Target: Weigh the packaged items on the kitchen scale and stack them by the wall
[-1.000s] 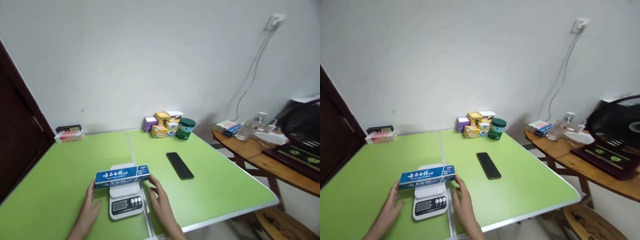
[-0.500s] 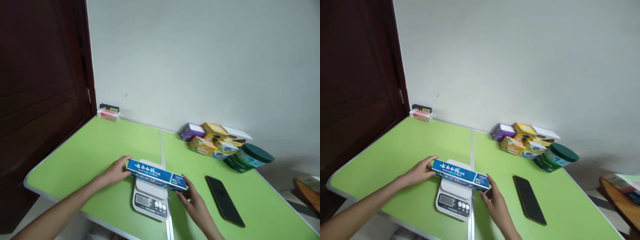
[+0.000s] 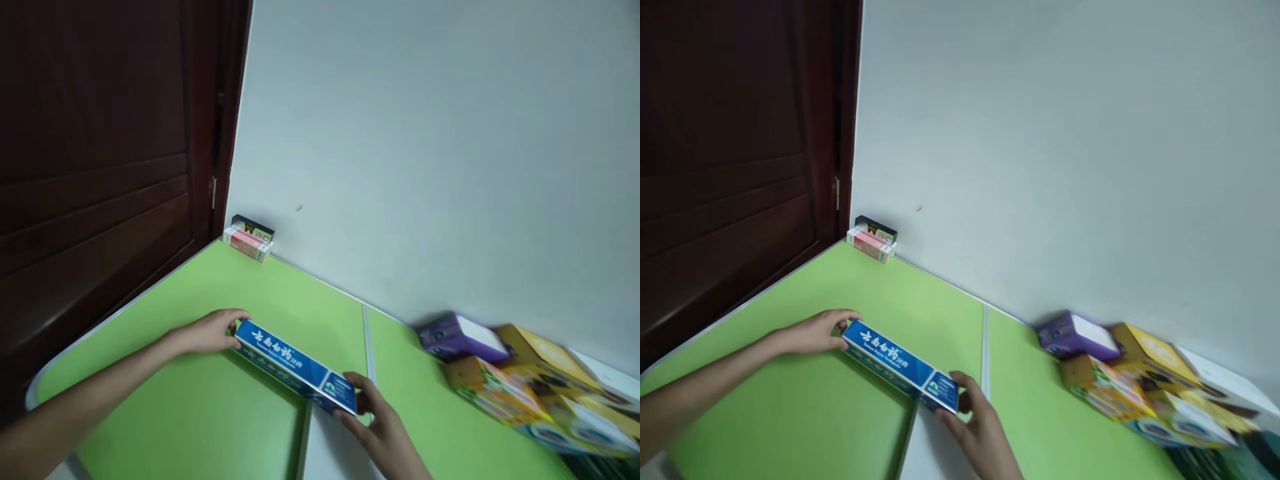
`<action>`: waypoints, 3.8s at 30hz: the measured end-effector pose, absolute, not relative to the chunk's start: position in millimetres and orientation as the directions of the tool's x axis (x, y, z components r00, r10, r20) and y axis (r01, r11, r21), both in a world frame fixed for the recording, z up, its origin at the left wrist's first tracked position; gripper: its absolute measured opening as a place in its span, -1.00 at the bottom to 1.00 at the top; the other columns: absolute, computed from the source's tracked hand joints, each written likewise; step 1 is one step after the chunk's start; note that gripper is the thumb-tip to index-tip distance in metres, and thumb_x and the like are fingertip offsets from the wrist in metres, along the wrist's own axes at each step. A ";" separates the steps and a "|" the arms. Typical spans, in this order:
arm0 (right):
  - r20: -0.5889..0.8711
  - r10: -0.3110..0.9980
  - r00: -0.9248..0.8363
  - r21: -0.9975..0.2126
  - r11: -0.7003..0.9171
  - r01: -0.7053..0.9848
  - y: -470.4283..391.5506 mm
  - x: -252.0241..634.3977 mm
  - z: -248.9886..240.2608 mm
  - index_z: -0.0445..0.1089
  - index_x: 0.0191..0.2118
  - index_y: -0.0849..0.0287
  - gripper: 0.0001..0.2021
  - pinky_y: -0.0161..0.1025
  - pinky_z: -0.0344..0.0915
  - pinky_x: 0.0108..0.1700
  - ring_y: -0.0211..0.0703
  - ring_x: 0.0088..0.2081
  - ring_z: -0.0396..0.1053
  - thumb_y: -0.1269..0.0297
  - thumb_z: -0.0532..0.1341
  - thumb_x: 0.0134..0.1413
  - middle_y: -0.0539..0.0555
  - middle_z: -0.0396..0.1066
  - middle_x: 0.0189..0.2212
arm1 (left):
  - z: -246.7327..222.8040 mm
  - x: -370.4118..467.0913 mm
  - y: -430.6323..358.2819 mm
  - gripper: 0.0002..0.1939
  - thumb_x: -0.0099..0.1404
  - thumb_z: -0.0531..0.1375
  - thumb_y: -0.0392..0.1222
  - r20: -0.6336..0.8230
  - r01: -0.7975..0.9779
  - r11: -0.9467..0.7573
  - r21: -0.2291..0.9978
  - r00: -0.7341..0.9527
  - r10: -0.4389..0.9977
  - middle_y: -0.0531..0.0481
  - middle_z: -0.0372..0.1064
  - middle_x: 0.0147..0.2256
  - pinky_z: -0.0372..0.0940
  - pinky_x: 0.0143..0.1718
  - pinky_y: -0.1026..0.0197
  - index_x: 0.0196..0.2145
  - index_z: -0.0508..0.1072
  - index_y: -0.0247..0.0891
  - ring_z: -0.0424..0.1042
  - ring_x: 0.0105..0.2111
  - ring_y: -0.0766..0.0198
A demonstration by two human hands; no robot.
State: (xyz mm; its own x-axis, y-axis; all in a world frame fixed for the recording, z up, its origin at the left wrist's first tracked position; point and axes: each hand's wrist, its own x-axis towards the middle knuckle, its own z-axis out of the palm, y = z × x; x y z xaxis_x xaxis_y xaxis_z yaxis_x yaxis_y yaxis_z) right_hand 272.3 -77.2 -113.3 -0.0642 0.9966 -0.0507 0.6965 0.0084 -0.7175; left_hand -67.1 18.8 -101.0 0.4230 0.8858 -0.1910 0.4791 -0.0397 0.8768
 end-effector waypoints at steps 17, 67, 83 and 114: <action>-0.074 0.994 -0.083 -0.902 -0.032 0.432 147.5 169.2 -160.4 0.22 -0.02 0.18 -0.51 -0.02 0.33 -0.06 0.01 -0.10 0.39 0.16 0.27 -0.12 0.20 0.39 -0.08 | -144.1 -139.3 232.3 -0.40 -0.17 0.12 -0.41 -0.044 0.407 0.048 0.912 -0.019 0.999 -0.12 0.42 -0.12 0.26 -0.04 0.11 -0.07 0.37 -0.31 0.39 -0.08 0.07; 0.244 0.855 -0.457 -0.286 0.513 0.809 123.9 158.8 -154.9 0.25 -0.14 0.19 -0.72 0.17 0.30 -0.02 0.29 0.11 0.12 0.21 0.18 0.01 0.34 0.10 0.11 | -124.4 -149.7 193.0 -0.67 0.08 0.21 -0.16 -0.078 0.763 -0.310 0.567 0.424 0.902 -0.04 0.25 -0.09 0.21 0.01 0.08 -0.14 0.41 -0.12 0.24 0.00 0.06; 0.150 0.976 -0.157 -0.575 0.216 0.789 225.0 152.2 -118.2 0.16 0.11 0.26 -0.46 0.10 0.27 0.00 0.18 0.04 0.28 0.10 0.15 0.05 0.32 0.25 0.08 | -128.3 -87.2 217.2 -0.05 0.02 0.30 -0.08 -0.059 0.742 -0.630 0.229 0.657 0.752 -0.17 -0.24 0.31 -0.44 0.25 -0.13 0.25 -0.12 -0.18 -0.31 0.30 0.05; 0.079 0.993 -0.086 -0.810 0.114 0.575 227.8 155.7 -92.3 0.31 -0.10 0.24 -0.65 -0.25 0.25 -0.50 -0.10 -0.46 0.38 0.16 0.20 0.01 0.09 0.46 -0.46 | -140.5 -117.0 217.7 -0.28 0.21 0.13 0.02 0.377 0.780 -0.505 0.370 0.370 0.849 -0.23 0.01 0.19 -0.07 0.22 -0.08 0.23 -0.04 -0.22 -0.04 0.22 0.02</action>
